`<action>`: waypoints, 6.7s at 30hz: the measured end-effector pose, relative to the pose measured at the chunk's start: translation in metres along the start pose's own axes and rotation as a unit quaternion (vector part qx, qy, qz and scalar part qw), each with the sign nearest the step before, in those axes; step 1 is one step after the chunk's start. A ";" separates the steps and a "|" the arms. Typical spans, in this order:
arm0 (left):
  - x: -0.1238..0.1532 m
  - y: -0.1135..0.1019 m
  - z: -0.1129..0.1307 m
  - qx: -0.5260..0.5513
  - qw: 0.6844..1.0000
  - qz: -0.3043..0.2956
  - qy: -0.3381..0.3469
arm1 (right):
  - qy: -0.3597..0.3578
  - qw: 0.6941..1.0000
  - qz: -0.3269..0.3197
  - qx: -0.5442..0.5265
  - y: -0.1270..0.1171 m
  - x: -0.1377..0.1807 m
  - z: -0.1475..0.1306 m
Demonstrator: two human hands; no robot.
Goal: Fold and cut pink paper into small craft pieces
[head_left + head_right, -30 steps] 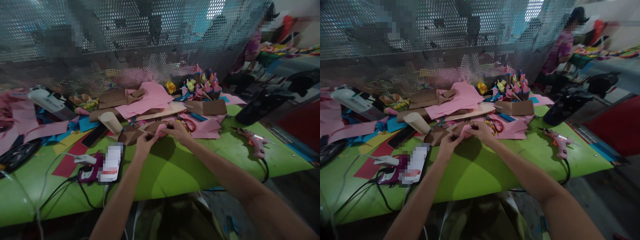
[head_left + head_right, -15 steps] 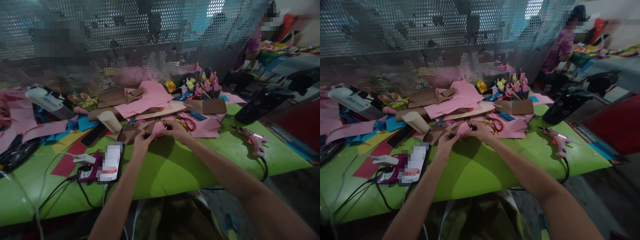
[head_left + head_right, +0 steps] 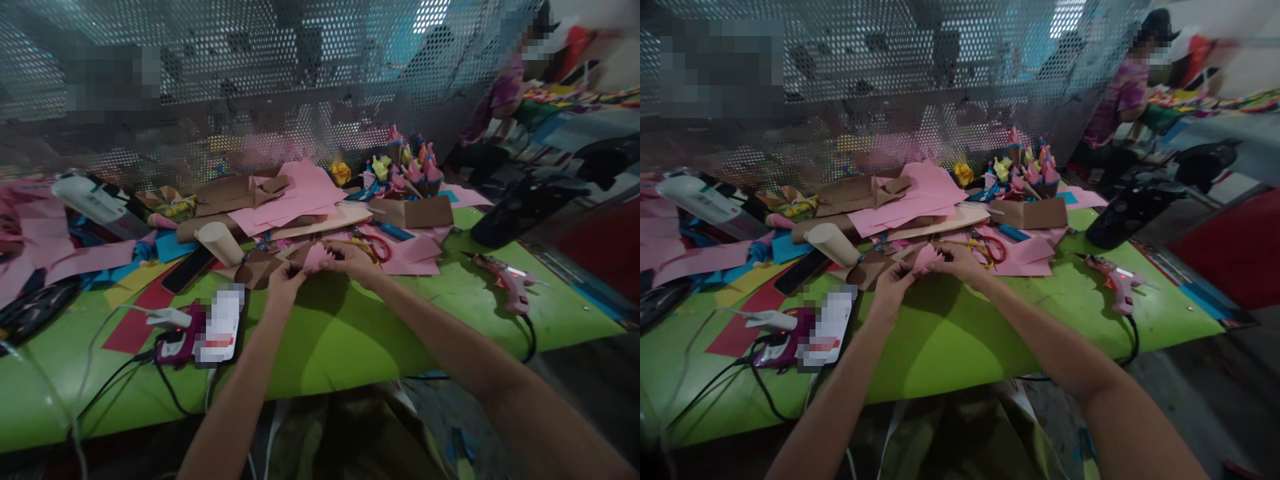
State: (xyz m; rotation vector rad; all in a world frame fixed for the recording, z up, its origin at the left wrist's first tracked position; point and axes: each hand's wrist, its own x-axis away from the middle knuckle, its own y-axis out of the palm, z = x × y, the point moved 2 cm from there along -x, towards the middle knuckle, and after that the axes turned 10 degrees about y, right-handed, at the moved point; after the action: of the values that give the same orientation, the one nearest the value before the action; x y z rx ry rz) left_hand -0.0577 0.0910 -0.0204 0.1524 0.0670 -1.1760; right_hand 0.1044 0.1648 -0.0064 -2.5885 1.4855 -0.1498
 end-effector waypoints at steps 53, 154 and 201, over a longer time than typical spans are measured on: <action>0.005 0.002 0.002 0.047 0.998 -0.023 -0.046 | -0.010 0.999 -0.013 -0.042 0.003 -0.004 0.004; 0.008 -0.004 0.010 -0.044 0.995 -0.034 0.077 | 0.035 0.979 0.009 -0.200 0.002 -0.003 0.000; 0.006 -0.003 0.010 -0.104 0.988 -0.094 0.068 | -0.017 0.995 0.037 -0.091 0.008 0.000 0.002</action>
State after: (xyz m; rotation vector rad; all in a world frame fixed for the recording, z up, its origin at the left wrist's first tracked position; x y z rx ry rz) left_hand -0.0579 0.0826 -0.0113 0.0427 0.3296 -1.3370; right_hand 0.0983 0.1611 -0.0101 -2.6532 1.6511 0.0404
